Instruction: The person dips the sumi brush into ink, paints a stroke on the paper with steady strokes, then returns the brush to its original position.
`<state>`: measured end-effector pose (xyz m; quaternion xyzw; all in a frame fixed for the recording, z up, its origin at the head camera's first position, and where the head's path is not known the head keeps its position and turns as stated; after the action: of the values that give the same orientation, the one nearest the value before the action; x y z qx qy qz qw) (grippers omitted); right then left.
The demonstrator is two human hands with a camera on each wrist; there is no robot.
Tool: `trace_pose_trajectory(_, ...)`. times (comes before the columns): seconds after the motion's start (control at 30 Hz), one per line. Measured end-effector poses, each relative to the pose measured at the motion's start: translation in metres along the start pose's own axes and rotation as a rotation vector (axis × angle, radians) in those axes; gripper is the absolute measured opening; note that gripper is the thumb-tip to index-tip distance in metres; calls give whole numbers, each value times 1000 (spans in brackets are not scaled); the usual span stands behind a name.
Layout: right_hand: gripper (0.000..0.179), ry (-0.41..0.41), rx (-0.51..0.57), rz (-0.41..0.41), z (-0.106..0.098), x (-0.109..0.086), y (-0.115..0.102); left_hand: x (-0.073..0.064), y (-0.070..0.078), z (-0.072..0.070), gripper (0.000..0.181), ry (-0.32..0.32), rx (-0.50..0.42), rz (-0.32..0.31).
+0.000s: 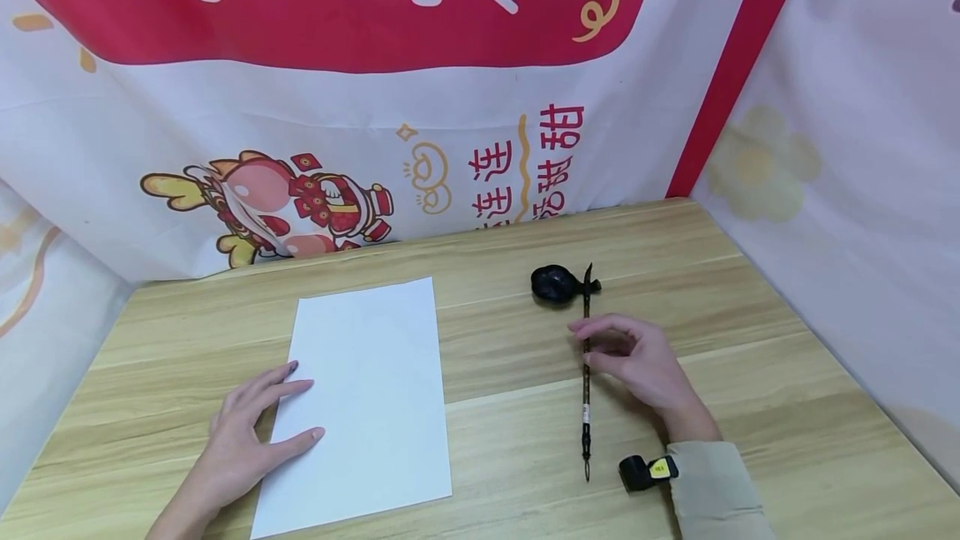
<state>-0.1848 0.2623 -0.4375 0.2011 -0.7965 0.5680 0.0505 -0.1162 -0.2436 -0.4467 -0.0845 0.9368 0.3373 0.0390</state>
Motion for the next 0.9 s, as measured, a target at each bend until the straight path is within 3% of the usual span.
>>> trace_pose_trajectory(0.53,22,-109,-208,40,12,5,-6,1,-1,1,68,-4,3,-1)
trace_pose_trajectory(0.9,51,-141,-220,-26,13,7,-7,2,-1,1,68,0,4,3)
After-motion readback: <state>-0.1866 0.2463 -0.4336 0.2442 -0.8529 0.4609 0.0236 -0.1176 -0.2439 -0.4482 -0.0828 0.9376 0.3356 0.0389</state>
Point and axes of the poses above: each hand's wrist, its own x-axis towards the middle knuckle, its own z-axis out of the palm, y = z × x, the point moved 6 cm from there along x, towards the middle knuckle, and after that the axes turned 12 degrees about -z, right-handed, at the moved point
